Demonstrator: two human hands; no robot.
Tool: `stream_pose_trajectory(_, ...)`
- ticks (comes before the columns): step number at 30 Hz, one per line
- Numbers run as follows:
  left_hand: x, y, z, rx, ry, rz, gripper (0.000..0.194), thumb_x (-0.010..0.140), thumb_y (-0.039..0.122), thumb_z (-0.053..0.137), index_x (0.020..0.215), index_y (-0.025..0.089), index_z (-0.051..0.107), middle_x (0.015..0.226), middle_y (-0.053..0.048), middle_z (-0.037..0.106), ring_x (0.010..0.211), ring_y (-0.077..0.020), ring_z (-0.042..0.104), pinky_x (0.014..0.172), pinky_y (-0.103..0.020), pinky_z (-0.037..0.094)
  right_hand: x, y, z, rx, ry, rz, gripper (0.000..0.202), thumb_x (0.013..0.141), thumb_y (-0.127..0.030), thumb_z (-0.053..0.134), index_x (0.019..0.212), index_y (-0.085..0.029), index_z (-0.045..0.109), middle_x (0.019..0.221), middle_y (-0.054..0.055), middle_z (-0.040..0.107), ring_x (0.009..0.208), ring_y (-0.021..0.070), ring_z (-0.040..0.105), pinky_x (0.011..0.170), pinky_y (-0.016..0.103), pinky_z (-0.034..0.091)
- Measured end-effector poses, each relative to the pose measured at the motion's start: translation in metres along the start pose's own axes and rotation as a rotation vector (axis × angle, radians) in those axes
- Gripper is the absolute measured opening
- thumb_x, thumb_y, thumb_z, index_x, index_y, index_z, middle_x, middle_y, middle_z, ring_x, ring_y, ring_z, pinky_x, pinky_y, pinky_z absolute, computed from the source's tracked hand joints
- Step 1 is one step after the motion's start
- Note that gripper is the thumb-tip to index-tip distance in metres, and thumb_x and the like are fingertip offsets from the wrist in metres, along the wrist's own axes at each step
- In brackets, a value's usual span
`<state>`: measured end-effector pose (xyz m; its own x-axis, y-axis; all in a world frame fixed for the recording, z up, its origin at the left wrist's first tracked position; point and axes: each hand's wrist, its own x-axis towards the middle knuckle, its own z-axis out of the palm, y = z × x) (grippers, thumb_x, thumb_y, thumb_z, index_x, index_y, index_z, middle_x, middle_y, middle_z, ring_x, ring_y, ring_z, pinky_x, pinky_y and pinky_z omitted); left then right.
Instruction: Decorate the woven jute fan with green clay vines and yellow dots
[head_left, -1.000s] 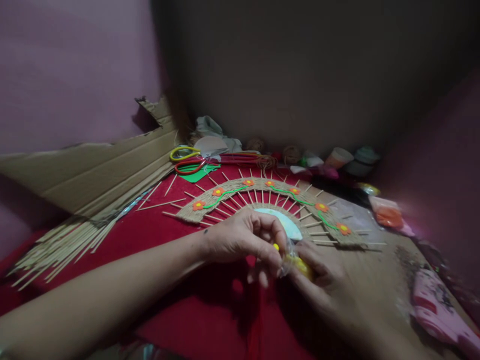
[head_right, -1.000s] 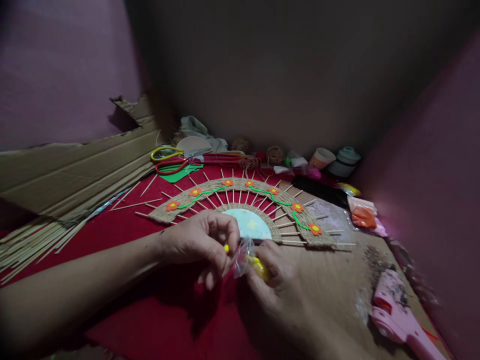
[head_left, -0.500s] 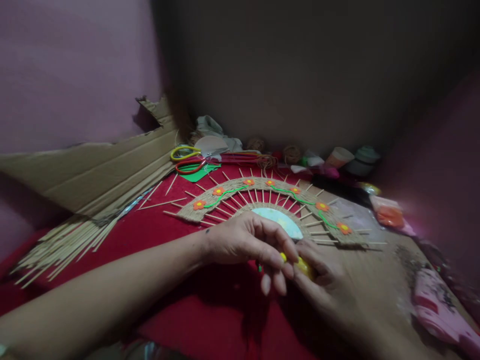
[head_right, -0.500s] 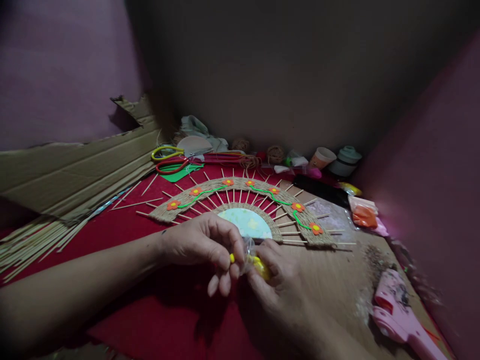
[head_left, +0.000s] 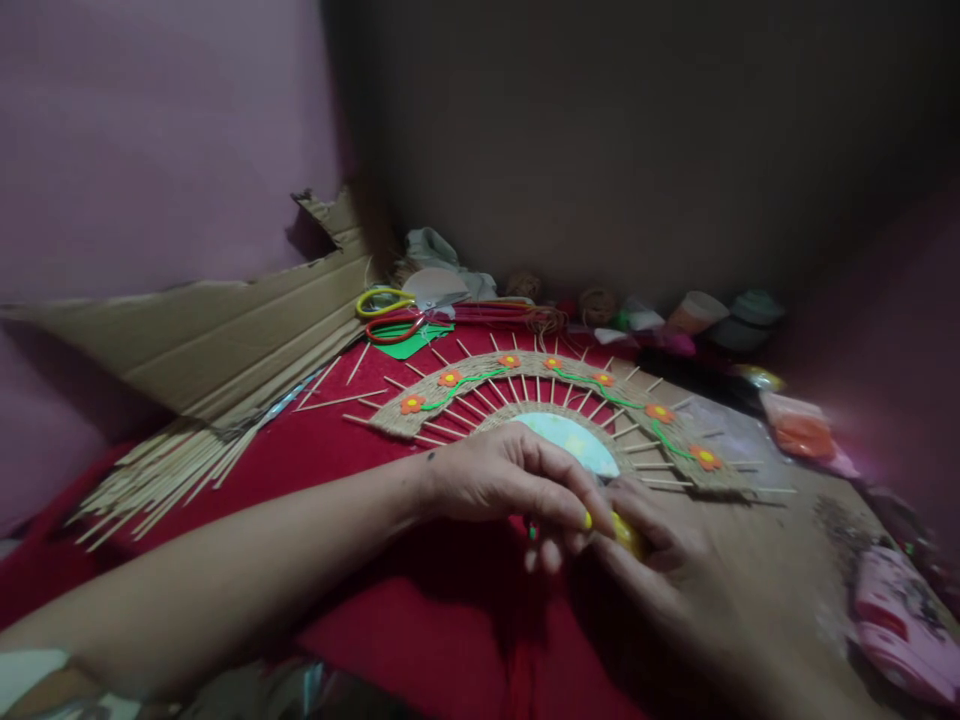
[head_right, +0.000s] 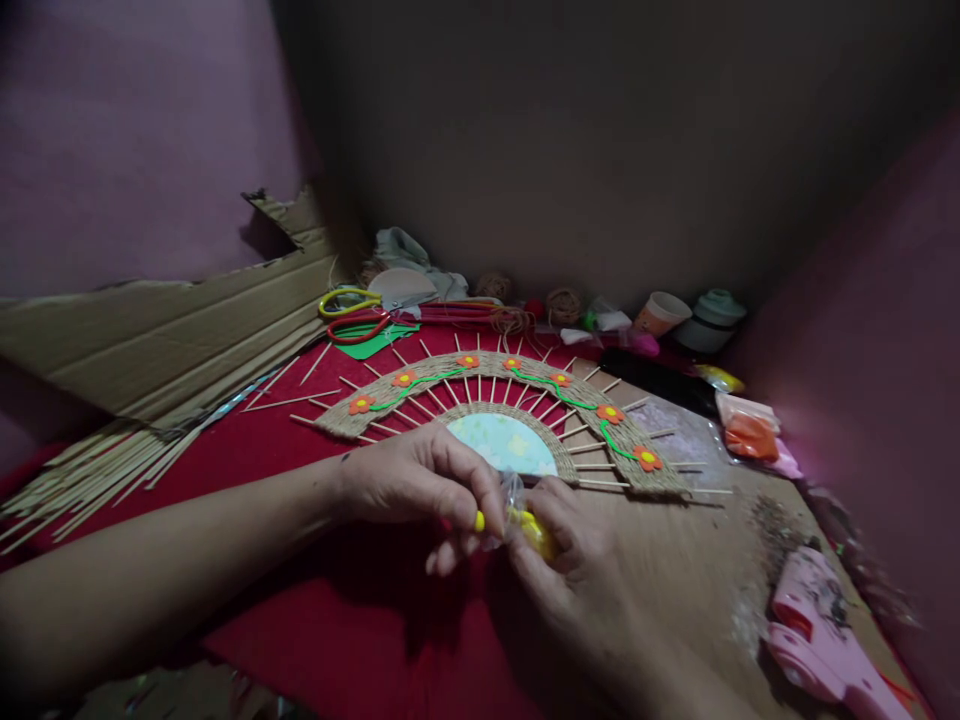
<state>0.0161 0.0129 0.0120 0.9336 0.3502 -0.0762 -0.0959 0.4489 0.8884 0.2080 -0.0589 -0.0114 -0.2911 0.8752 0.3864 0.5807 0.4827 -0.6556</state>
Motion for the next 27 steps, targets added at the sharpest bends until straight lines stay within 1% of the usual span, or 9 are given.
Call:
stream_pose_trajectory(6, 0.001, 0.0, 0.003, -0.07, -0.024, -0.028, 0.014, 0.07, 0.01, 0.072, 0.082, 0.011, 0.066, 0.076, -0.005, 0.067, 0.064, -0.0161, 0.068, 0.054, -0.025, 0.057, -0.001, 0.0, -0.001, 0.003, 0.024, -0.002, 0.014, 0.086, -0.022, 0.052, 0.078, -0.021, 0.064, 0.069, -0.001, 0.061, 0.06, 0.0119, 0.059, 0.056, 0.021, 0.046)
stream_pose_trajectory(10, -0.001, 0.005, 0.002, 0.019, 0.058, 0.023, 0.013, 0.071, 0.014, 0.071, 0.082, 0.012, 0.064, 0.073, -0.005, 0.068, 0.053, -0.0134, 0.064, 0.047, -0.023, 0.053, -0.002, 0.001, 0.001, 0.015, 0.015, 0.018, 0.012, 0.086, -0.023, 0.053, 0.08, -0.022, 0.064, 0.071, -0.001, 0.061, 0.064, 0.0127, 0.06, 0.059, 0.022, 0.046)
stream_pose_trajectory(14, -0.014, 0.029, 0.0, 0.29, 0.297, 0.152, 0.007, 0.078, 0.021, 0.065, 0.079, 0.013, 0.065, 0.06, 0.0, 0.063, 0.045, -0.0087, 0.058, 0.043, -0.018, 0.046, -0.001, -0.001, 0.002, 0.026, -0.012, 0.079, 0.014, 0.086, -0.022, 0.053, 0.076, -0.02, 0.063, 0.073, 0.0, 0.06, 0.067, 0.0128, 0.058, 0.061, 0.023, 0.045)
stream_pose_trajectory(17, -0.036, 0.056, -0.009, 0.619, 0.526, 0.172, 0.008, 0.077, 0.021, 0.066, 0.079, 0.013, 0.067, 0.059, 0.001, 0.062, 0.049, -0.0078, 0.056, 0.046, -0.017, 0.044, -0.001, -0.004, 0.002, 0.033, -0.004, 0.101, 0.015, 0.086, -0.021, 0.052, 0.074, -0.02, 0.062, 0.071, -0.001, 0.057, 0.065, 0.0125, 0.057, 0.06, 0.023, 0.044)
stream_pose_trajectory(18, -0.045, 0.064, -0.015, 0.731, 0.608, 0.171, 0.009, 0.076, 0.022, 0.067, 0.08, 0.014, 0.068, 0.06, 0.001, 0.062, 0.051, -0.0077, 0.056, 0.049, -0.018, 0.044, -0.001, -0.004, 0.002, 0.036, -0.006, 0.096, 0.015, 0.086, -0.021, 0.052, 0.073, -0.02, 0.061, 0.07, -0.001, 0.056, 0.065, 0.0124, 0.056, 0.06, 0.023, 0.044)
stream_pose_trajectory(20, -0.06, 0.075, -0.028, 0.928, 0.715, 0.088, 0.015, 0.074, 0.023, 0.067, 0.086, 0.014, 0.069, 0.063, 0.0, 0.064, 0.056, -0.0092, 0.057, 0.053, -0.019, 0.045, -0.001, -0.003, 0.002, 0.043, -0.006, 0.083, 0.017, 0.087, -0.021, 0.051, 0.072, -0.02, 0.06, 0.069, -0.001, 0.054, 0.064, 0.0122, 0.055, 0.059, 0.024, 0.043)
stream_pose_trajectory(23, -0.074, 0.076, -0.052, 1.14, 0.902, 0.033, 0.018, 0.072, 0.028, 0.066, 0.085, 0.016, 0.071, 0.072, -0.001, 0.067, 0.064, -0.0113, 0.059, 0.059, -0.021, 0.047, -0.001, -0.003, 0.002, 0.059, 0.004, 0.072, 0.019, 0.087, -0.023, 0.05, 0.071, -0.02, 0.06, 0.068, -0.001, 0.054, 0.062, 0.0123, 0.054, 0.058, 0.024, 0.043)
stream_pose_trajectory(25, -0.077, 0.067, -0.067, 1.249, 0.964, 0.002, 0.018, 0.072, 0.029, 0.064, 0.084, 0.017, 0.071, 0.078, -0.002, 0.069, 0.071, -0.0132, 0.061, 0.066, -0.023, 0.047, -0.001, -0.003, 0.002, 0.062, 0.001, 0.073, 0.02, 0.088, -0.023, 0.05, 0.072, -0.021, 0.061, 0.069, 0.0, 0.054, 0.062, 0.0128, 0.055, 0.058, 0.025, 0.043)
stream_pose_trajectory(27, -0.076, 0.056, -0.077, 1.347, 0.994, -0.027, 0.019, 0.073, 0.029, 0.063, 0.083, 0.016, 0.072, 0.081, -0.004, 0.068, 0.072, -0.014, 0.06, 0.066, -0.024, 0.046, -0.001, -0.003, 0.002, 0.06, -0.006, 0.064, 0.02, 0.088, -0.023, 0.049, 0.072, -0.021, 0.062, 0.069, 0.0, 0.055, 0.063, 0.0131, 0.055, 0.058, 0.025, 0.043)
